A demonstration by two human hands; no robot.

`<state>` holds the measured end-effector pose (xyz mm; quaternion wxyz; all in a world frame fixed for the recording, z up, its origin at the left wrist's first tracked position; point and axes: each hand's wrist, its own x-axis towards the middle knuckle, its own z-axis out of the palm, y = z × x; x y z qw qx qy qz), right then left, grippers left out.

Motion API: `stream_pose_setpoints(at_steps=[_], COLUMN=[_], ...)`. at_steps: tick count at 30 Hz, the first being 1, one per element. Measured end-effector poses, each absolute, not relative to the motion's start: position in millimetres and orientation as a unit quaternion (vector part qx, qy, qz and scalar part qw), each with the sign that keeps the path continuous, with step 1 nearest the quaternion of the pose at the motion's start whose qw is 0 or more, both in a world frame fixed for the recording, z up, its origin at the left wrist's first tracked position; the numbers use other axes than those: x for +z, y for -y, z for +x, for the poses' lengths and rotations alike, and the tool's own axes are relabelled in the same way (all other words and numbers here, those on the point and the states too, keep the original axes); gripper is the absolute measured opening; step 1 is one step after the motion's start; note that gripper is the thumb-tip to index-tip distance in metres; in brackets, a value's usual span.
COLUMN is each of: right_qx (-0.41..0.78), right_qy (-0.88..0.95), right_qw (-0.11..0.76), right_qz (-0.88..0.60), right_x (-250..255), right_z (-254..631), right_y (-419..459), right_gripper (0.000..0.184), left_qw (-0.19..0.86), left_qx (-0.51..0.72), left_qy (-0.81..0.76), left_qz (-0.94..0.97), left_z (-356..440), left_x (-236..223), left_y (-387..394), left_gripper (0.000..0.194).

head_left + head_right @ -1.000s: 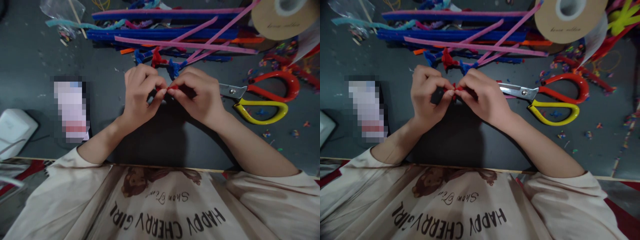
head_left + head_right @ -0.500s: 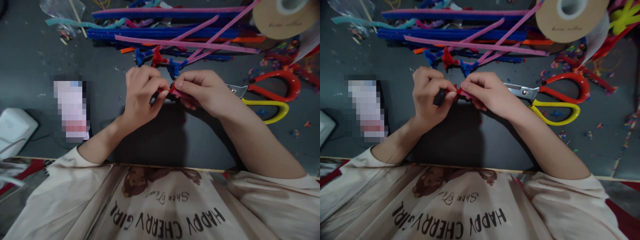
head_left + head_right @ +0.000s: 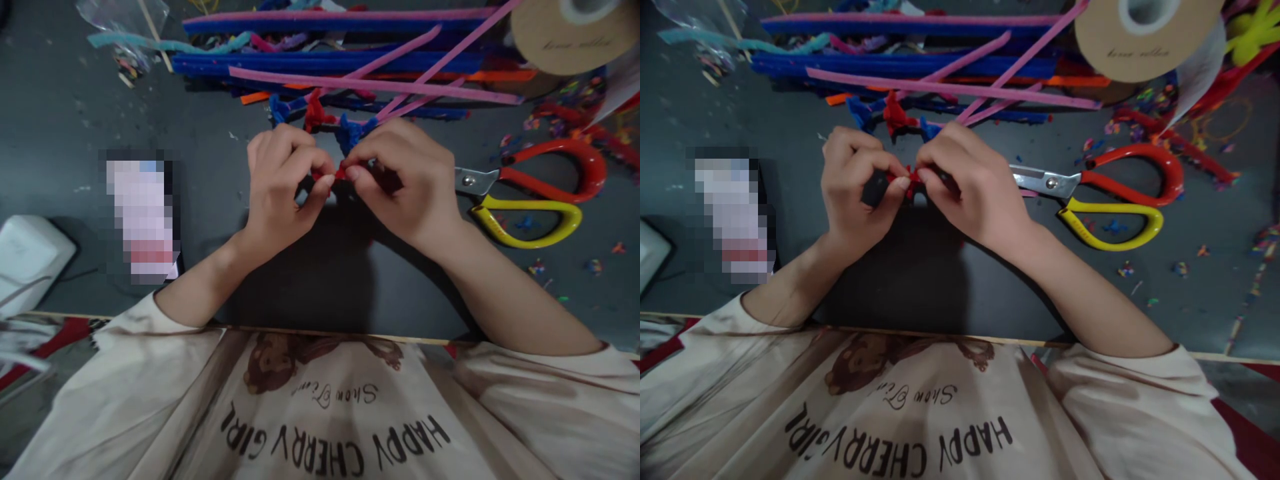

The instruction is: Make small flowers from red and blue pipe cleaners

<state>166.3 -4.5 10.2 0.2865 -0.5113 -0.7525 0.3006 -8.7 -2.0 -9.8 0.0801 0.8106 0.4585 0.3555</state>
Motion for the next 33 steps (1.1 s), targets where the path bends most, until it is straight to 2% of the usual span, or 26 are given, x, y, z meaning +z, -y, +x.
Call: stream_pose_setpoints(at_steps=[5, 9, 11, 13, 16, 18, 20, 23, 26, 30, 33], right_qx=[0.196, 0.204, 0.262, 0.370, 0.551, 0.585, 0.534, 0.395, 0.298, 0.267, 0.275], right_qy=[0.811, 0.808, 0.795, 0.765, 0.684, 0.660, 0.689, 0.766, 0.812, 0.819, 0.816], right_qw=[0.214, 0.199, 0.222, 0.235, 0.198, 0.189, 0.211, 0.239, 0.223, 0.186, 0.190], right_qz=[-0.508, -0.516, -0.499, -0.472, -0.435, -0.431, -0.442, -0.447, -0.450, -0.472, -0.471], right_x=[9.1, 9.7, 8.7, 6.9, 5.0, 5.9, 8.0, 9.9, 7.7, 3.7, 3.5], right_z=[164.9, 162.9, 163.9, 166.7, 171.4, 172.8, 172.3, 170.0, 168.1, 167.5, 168.2], right_y=[8.8, 7.1, 4.0, -0.1, -5.5, -7.0, -6.4, -3.0, 0.4, 2.1, 2.7], right_gripper=[0.022, 0.025, 0.021, 0.018, 0.021, 0.021, 0.016, 0.007, 0.009, 0.009, 0.014], left_qw=[0.067, 0.064, 0.059, 0.083, 0.095, 0.093, 0.093, 0.101, 0.122, 0.148, 0.144], left_qx=[0.397, 0.414, 0.430, 0.406, 0.376, 0.366, 0.370, 0.399, 0.406, 0.386, 0.396], left_qy=[-0.444, -0.430, -0.416, -0.424, -0.429, -0.433, -0.435, -0.431, -0.438, -0.451, -0.449], left_qz=[0.801, 0.800, 0.799, 0.806, 0.816, 0.819, 0.816, 0.803, 0.793, 0.791, 0.787], left_z=[-8.0, -7.8, -7.9, -8.1, -8.3, -8.5, -8.4, -8.2, -8.4, -9.1, -8.9], left_x=[-14.2, -16.6, -16.5, -15.9, -15.2, -15.0, -14.8, -14.6, -15.3, -16.4, -15.9], left_y=[0.1, -1.3, -1.1, -0.4, 0.1, -0.3, -1.0, -2.0, -2.3, -2.7, -2.5], left_gripper=[0.014, 0.016, 0.020, 0.022, 0.030, 0.032, 0.029, 0.024, 0.030, 0.035, 0.033])
